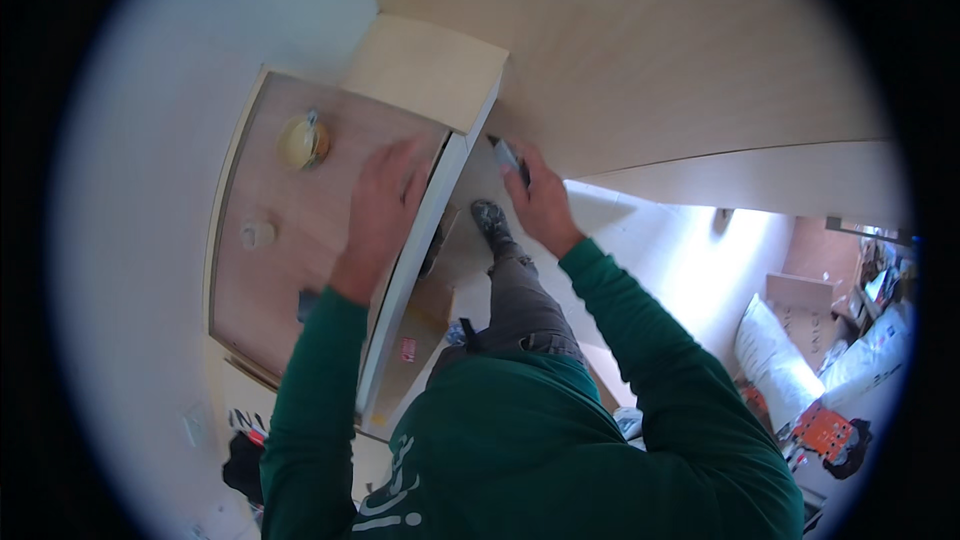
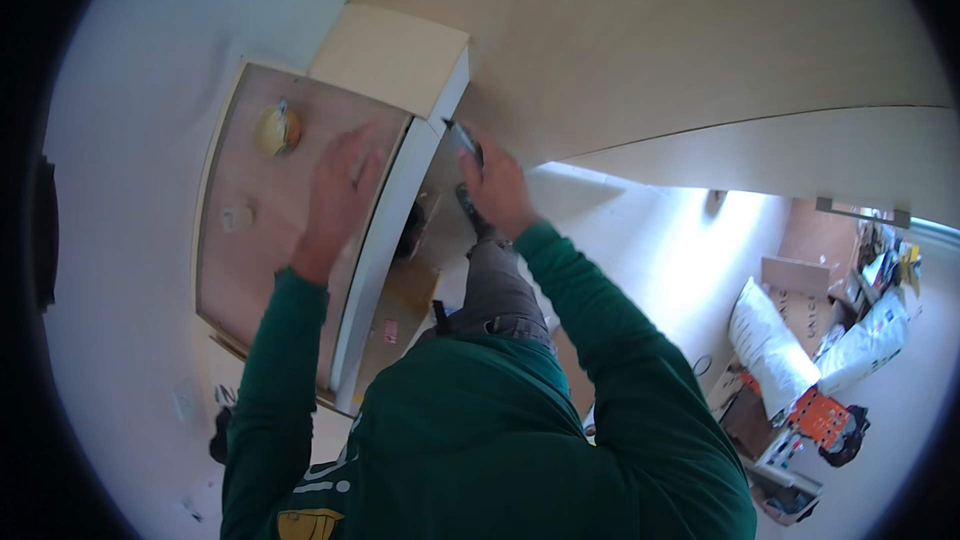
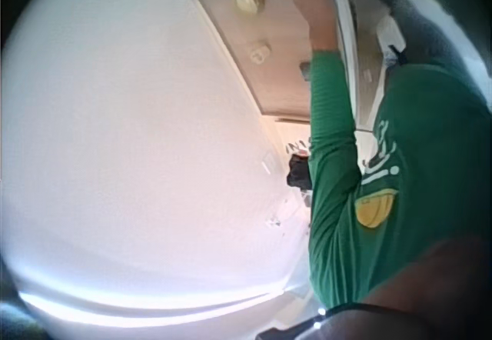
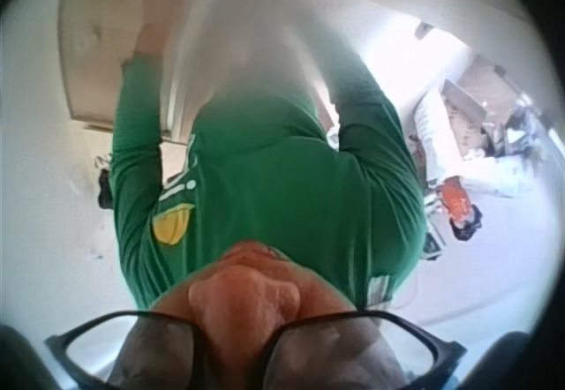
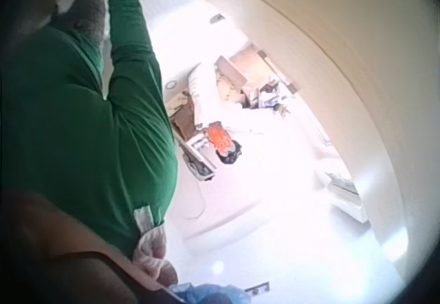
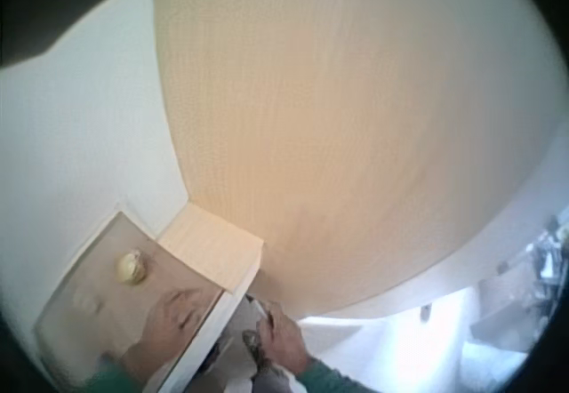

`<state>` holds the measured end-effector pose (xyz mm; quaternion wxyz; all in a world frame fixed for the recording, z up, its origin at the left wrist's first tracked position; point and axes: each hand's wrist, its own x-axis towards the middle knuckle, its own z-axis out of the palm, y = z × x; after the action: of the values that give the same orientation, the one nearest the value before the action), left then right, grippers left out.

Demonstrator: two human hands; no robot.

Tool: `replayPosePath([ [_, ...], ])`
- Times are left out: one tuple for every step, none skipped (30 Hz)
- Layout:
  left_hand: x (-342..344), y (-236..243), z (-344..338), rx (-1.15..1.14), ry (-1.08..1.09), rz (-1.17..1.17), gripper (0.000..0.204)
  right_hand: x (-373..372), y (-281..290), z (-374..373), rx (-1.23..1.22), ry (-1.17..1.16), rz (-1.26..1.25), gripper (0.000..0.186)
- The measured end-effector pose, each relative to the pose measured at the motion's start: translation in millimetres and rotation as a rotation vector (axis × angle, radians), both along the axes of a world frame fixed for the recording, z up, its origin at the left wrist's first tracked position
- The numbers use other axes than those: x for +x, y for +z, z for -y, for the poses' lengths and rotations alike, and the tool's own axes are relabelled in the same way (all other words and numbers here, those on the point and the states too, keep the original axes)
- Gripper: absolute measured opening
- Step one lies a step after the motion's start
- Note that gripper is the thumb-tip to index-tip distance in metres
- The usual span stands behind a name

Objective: The person sands the edge of a light wood cabinet with a sanding block, then uses a small brush to apply a yellowish substance into the seam between the cabinet and the wall. The person repeatedly dips the brush into a small container and applies the substance along the seam.

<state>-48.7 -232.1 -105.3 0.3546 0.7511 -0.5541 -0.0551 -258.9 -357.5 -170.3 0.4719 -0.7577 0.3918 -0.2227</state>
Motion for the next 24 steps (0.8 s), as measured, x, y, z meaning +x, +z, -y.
replayPosePath([
  [13.2, -2.8, 29.7, 0.009, -0.057, -0.017, 0.028, 4.5, -2.0, 21.2, -0.085, 0.024, 0.057, 0.038],
  [23.6, -4.9, 52.1, 0.018, -0.114, -0.034, 0.028, 8.7, -3.3, 33.0, -0.173, 0.046, 0.113, 0.038],
  [31.4, -8.0, 75.1, 0.037, -0.181, 0.001, 0.029, 12.7, -5.8, 43.8, -0.191, 0.046, 0.090, 0.036],
  [38.6, -9.7, 94.2, 0.053, -0.244, 0.037, 0.029, 18.7, -6.0, 51.8, -0.211, 0.051, 0.068, 0.035],
  [43.4, -13.0, 108.0, 0.068, -0.306, 0.074, 0.030, 23.9, -5.9, 55.7, -0.230, 0.058, 0.047, 0.034],
  [48.6, -17.7, 116.1, 0.089, -0.342, 0.071, 0.029, 31.0, -1.6, 57.5, -0.242, 0.049, 0.021, 0.032],
  [52.7, -21.1, 123.3, 0.107, -0.378, 0.069, 0.029, 37.7, 4.3, 59.4, -0.257, 0.040, -0.006, 0.030],
  [55.7, -24.4, 126.8, 0.125, -0.413, 0.067, 0.028, 43.8, 6.2, 59.3, -0.271, 0.032, -0.032, 0.028],
  [55.1, -26.4, 131.7, 0.121, -0.420, 0.057, 0.027, 46.7, 5.7, 60.5, -0.292, 0.006, -0.055, 0.027],
  [54.4, -28.3, 134.8, 0.118, -0.425, 0.047, 0.025, 49.6, 4.8, 60.8, -0.312, -0.017, -0.078, 0.026],
  [53.7, -29.8, 136.2, 0.114, -0.429, 0.039, 0.024, 51.6, 3.4, 60.6, -0.332, -0.040, -0.100, 0.025],
  [52.7, -29.7, 138.2, 0.109, -0.425, 0.031, 0.023, 52.8, 1.6, 61.7, -0.361, -0.053, -0.110, 0.024],
  [51.6, -29.4, 139.4, 0.103, -0.421, 0.024, 0.022, 53.8, -0.6, 62.4, -0.389, -0.065, -0.120, 0.023],
  [50.5, -28.9, 139.7, 0.098, -0.416, 0.017, 0.021, 54.6, -2.3, 62.4, -0.418, -0.077, -0.129, 0.022],
  [50.5, -31.5, 139.3, 0.077, -0.410, 0.043, 0.021, 55.6, -3.5, 62.3, -0.440, -0.077, -0.127, 0.022],
  [50.6, -35.7, 139.1, 0.055, -0.403, 0.069, 0.021, 56.5, -4.5, 61.9, -0.464, -0.077, -0.124, 0.021],
  [50.2, -39.0, 138.7, 0.033, -0.396, 0.095, 0.021, 56.9, -5.2, 61.2, -0.487, -0.077, -0.121, 0.021],
  [49.7, -42.6, 138.3, 0.014, -0.389, 0.097, 0.021, 57.1, -5.6, 60.2, -0.510, -0.078, -0.125, 0.021],
  [49.1, -46.0, 137.9, -0.005, -0.381, 0.099, 0.021, 57.1, -5.7, 59.2, -0.533, -0.080, -0.129, 0.021],
  [48.6, -49.1, 136.7, -0.024, -0.373, 0.101, 0.020, 57.0, -5.7, 58.0, -0.557, -0.081, -0.134, 0.021],
  [48.7, -51.3, 134.8, -0.029, -0.371, 0.102, 0.020, 56.7, -6.2, 56.2, -0.566, -0.076, -0.137, 0.021],
  [48.9, -53.2, 132.6, -0.034, -0.369, 0.104, 0.020, 56.0, -6.6, 54.5, -0.576, -0.071, -0.141, 0.021],
  [48.8, -55.1, 130.2, -0.039, -0.366, 0.105, 0.019, 55.2, -6.8, 52.6, -0.585, -0.066, -0.144, 0.020],
  [48.3, -55.3, 127.7, -0.031, -0.366, 0.099, 0.019, 54.5, -6.2, 50.6, -0.582, -0.059, -0.158, 0.020],
])
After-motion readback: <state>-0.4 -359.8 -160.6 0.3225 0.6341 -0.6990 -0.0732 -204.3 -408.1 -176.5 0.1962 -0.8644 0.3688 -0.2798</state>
